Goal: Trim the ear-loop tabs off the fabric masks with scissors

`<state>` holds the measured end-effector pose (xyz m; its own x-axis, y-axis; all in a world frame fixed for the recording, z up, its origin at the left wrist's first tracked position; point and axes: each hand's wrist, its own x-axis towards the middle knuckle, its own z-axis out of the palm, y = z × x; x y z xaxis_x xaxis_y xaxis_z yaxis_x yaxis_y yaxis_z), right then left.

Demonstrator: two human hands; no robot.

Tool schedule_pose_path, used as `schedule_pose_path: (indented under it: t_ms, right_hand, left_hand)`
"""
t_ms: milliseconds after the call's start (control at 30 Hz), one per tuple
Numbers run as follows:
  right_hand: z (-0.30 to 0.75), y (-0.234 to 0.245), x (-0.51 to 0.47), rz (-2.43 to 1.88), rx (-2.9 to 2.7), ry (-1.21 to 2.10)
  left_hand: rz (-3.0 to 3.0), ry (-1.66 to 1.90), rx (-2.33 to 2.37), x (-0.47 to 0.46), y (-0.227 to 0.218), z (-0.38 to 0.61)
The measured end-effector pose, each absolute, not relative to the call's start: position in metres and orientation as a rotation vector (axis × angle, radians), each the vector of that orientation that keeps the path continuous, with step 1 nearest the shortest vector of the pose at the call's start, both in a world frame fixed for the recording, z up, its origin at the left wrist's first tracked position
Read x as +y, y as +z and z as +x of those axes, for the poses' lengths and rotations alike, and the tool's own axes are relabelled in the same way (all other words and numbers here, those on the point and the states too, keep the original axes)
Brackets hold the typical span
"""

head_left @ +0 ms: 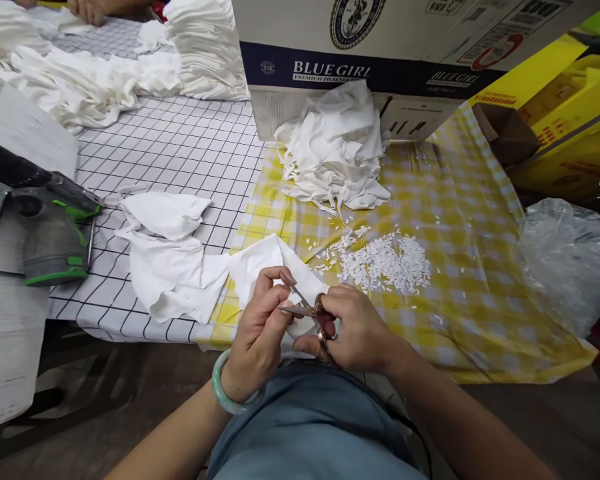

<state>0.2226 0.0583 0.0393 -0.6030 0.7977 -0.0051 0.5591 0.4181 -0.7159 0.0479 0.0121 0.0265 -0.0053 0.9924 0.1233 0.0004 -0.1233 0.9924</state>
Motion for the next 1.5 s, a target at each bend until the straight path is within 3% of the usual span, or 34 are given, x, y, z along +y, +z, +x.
schedule_pose_path:
  t_ms: [767,1100,1233,1333,1500]
  right_hand:
    - [0.228,0.039,0.057,-1.219,-2.303,1.031]
    - [0.260,0.018,0.058,-1.773,-2.127,1.150]
    - [0.279,0.013,0.070,-2.023,-1.982,0.886]
    - [0.282,0.014,0.064,-1.867,-2.072,0.728]
    - [0.246,-0.002,0.035,-1.438,-2.232,0.848]
  left_hand:
    - [1.426,1.325,1.080,0.013,0.025,0.054]
    - [1.531,1.127,1.088,0.041,0.013,0.078]
    - [1.638,0.932,1.136,0.044,0.012,0.061]
    - [1.870,0.848,1.388,0.044,0.010,0.024]
    - [1.997,0.550,1.910,0.057,-0.004,-0.028]
